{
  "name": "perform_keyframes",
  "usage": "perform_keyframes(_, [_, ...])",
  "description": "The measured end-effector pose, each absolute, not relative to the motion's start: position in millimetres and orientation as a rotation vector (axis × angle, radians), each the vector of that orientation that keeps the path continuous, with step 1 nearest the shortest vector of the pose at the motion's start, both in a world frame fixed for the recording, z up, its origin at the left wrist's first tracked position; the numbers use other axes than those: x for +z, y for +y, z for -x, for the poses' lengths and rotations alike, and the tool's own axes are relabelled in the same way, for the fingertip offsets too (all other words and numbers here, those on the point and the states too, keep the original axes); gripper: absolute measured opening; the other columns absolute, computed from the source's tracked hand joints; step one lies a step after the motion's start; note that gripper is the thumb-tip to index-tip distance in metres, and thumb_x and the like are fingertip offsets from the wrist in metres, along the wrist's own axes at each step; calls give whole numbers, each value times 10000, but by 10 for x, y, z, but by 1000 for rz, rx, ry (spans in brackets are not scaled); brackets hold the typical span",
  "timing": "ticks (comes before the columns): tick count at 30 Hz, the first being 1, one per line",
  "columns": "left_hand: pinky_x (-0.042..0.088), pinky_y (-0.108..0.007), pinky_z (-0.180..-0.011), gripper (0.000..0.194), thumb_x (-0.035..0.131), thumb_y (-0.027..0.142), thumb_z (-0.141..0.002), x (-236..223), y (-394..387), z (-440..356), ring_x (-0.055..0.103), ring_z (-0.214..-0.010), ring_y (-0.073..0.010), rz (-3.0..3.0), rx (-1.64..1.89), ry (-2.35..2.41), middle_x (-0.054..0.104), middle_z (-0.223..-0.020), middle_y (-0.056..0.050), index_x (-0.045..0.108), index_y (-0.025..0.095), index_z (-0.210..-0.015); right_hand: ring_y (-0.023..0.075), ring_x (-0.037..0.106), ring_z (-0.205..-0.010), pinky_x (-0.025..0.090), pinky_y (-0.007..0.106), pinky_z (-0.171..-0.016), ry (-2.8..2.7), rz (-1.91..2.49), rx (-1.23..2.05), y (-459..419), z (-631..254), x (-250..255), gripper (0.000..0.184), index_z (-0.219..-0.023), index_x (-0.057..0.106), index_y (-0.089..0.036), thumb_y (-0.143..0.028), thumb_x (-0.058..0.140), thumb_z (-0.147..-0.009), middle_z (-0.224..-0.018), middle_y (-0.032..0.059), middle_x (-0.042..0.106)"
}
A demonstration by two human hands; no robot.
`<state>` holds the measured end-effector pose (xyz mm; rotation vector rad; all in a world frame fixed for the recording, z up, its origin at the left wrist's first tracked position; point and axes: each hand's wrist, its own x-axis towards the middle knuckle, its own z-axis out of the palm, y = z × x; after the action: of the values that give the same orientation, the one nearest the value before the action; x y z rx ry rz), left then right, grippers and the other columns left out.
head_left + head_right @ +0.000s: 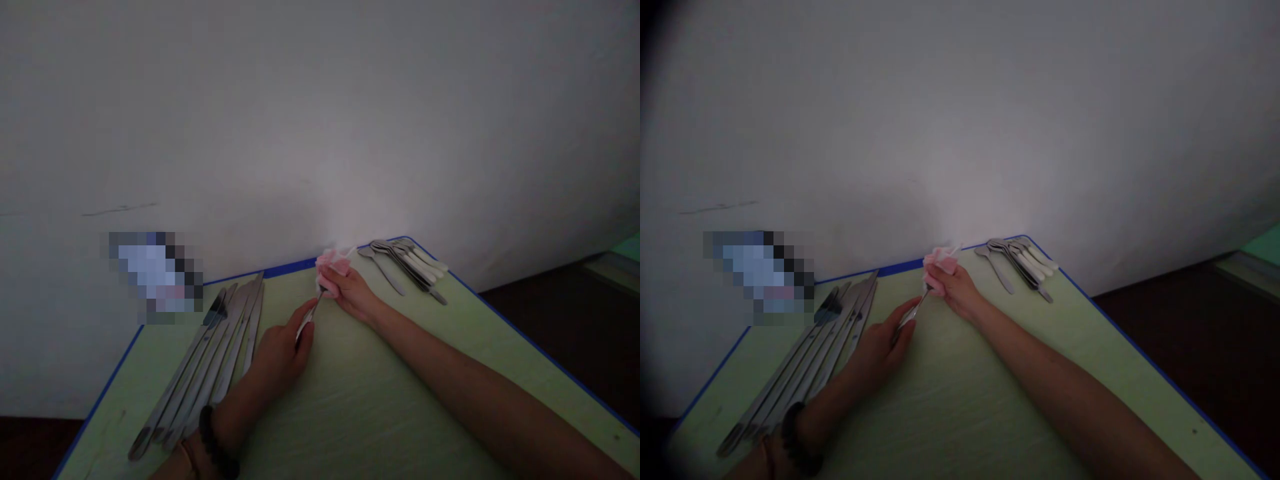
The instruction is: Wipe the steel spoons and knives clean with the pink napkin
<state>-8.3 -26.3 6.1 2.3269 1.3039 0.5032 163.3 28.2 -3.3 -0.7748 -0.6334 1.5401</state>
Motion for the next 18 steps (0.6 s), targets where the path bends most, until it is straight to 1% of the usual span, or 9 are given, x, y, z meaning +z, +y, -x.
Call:
perform_keyframes(3, [391,-254,-530,484,297,306,-948,26,-267,78,633,-521,-199,-2448,410,1325,627,-571,3,369,175,-1409,108,570,-630,490,226,-548,-643,763,1544,269,-1633,-12,286,-781,683,-178,-275,835,-559,-742,-4,668])
perform_keyframes(7, [426,-276,-546,512,282,289,-954,16,-264,75,663,-558,-225,-2549,297,1313,673,-619,-32,296,156,-1449,114,578,-637,502,244,-566,-648,769,1556,257,-1635,-4,284,-786,686,-173,-280,831,-567,-748,0,674])
perform_keyframes(10, [440,-275,-555,517,296,283,-957,27,-265,71,675,-581,-225,-2582,254,1313,690,-646,-40,273,157,-1458,106,574,-637,494,228,-562,-646,774,1554,258,-1636,-10,283,-762,687,-169,-291,838,-556,-739,-1,673])
perform_keyframes(14, [449,-269,-563,522,314,278,-959,36,-267,63,679,-588,-216,-2602,199,1322,697,-658,-35,251,167,-1465,102,579,-644,493,216,-571,-634,770,1557,268,-1635,-23,325,-768,698,-163,-306,854,-521,-746,-2,680])
perform_keyframes(18, [460,-269,-577,521,328,276,-958,30,-265,60,678,-587,-209,-2609,205,1330,699,-660,-25,251,182,-1465,97,583,-651,493,211,-592,-622,772,1559,276,-1633,-30,348,-744,702,-159,-317,868,-482,-738,-7,684])
